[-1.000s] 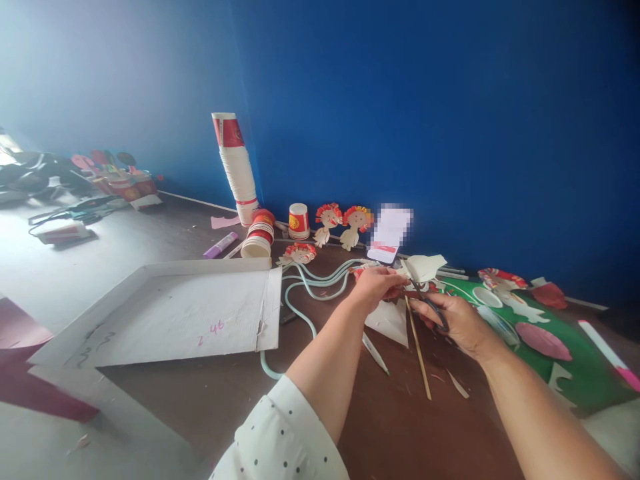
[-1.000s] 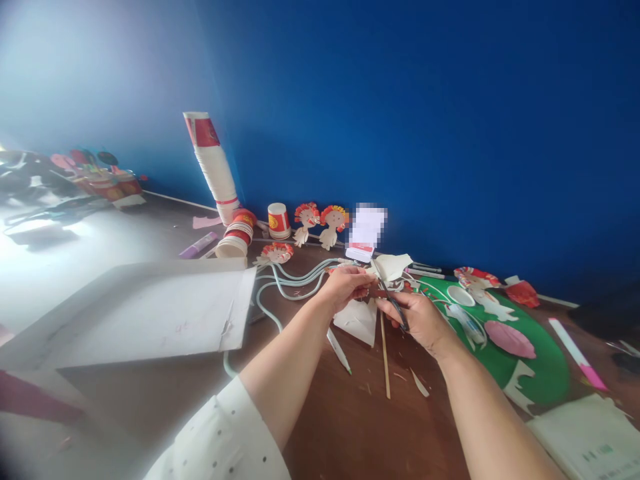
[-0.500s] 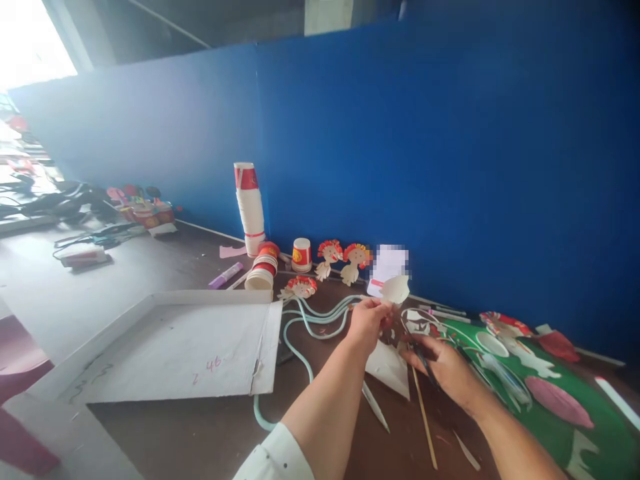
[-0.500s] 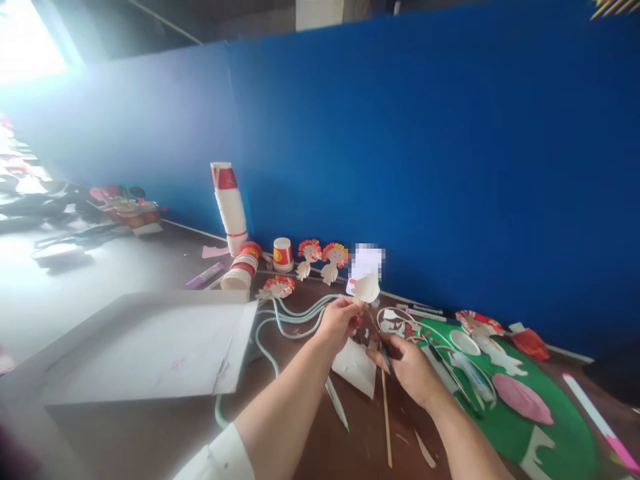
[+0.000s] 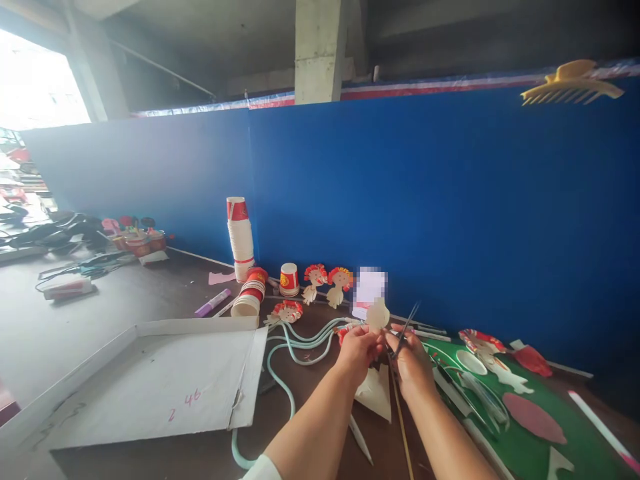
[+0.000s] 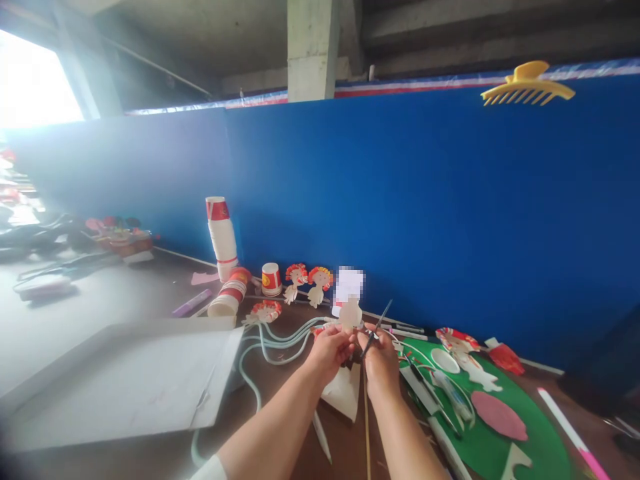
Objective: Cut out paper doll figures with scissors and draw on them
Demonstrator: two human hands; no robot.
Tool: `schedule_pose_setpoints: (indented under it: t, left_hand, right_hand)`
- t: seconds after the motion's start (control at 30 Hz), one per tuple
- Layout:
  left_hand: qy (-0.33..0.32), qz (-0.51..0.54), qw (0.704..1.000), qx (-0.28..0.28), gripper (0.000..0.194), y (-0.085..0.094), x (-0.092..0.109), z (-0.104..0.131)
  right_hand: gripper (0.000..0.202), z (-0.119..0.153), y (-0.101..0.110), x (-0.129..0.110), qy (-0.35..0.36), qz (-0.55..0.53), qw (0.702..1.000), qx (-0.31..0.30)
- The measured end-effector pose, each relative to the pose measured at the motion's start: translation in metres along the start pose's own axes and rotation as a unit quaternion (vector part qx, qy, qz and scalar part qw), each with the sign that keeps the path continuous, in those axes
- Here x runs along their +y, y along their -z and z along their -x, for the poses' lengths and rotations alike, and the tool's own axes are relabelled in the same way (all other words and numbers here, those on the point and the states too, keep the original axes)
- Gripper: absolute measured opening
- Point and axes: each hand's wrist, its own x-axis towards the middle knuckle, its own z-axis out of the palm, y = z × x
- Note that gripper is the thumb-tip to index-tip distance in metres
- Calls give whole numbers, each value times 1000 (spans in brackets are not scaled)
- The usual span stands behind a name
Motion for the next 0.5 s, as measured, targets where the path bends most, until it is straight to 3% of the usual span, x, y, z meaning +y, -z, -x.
schedule_pose_setpoints:
  t: [0.27, 0.5]
  left_hand:
    - [9, 17, 1000, 24, 26, 2, -4, -2]
    - [13, 17, 999, 43, 33, 2, -6, -3]
  right_hand:
    - [51, -4, -8, 3, 37, 42, 998, -4]
    - [51, -5, -10, 2, 58, 67, 996, -19]
